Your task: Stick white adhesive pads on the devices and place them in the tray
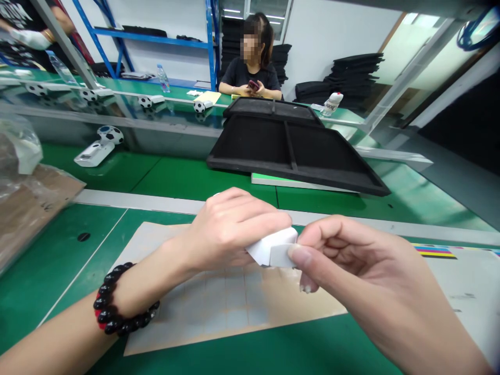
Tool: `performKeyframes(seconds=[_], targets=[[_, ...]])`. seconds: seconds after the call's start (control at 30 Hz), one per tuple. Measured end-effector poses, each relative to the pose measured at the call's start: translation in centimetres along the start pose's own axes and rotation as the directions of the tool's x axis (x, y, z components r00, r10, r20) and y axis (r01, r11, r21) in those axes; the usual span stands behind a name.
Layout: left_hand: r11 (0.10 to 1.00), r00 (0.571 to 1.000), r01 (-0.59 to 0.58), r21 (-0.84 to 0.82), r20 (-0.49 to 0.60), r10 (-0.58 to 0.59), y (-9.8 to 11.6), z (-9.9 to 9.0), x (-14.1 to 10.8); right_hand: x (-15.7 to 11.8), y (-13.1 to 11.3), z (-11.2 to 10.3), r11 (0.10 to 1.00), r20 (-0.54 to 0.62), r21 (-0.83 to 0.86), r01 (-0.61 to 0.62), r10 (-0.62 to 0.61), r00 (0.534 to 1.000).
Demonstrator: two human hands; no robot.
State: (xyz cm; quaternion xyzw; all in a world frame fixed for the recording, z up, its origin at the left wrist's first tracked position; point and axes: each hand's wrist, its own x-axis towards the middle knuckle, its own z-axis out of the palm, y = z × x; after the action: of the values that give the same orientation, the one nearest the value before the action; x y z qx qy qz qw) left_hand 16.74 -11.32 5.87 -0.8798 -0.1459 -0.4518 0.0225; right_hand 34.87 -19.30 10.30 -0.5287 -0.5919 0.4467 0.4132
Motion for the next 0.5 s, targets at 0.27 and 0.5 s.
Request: performKeyframes(seconds=[0.27,0.5], targets=[[0.999,0.999,-0.029,0.038,-0.023,0.029,-0.2,0.3,-0.1,-0.2,-0.1,-1.2,0.961,0.079,-0.215,0.173,-0.159,0.984],[0.996,0.985,-0.057,0.063,-0.162,0.066,-0.2,0.4,-0.2,0.0,0.6,-1.2,0.835,-0.204,-0.495,0.241,-0.381,0.902]])
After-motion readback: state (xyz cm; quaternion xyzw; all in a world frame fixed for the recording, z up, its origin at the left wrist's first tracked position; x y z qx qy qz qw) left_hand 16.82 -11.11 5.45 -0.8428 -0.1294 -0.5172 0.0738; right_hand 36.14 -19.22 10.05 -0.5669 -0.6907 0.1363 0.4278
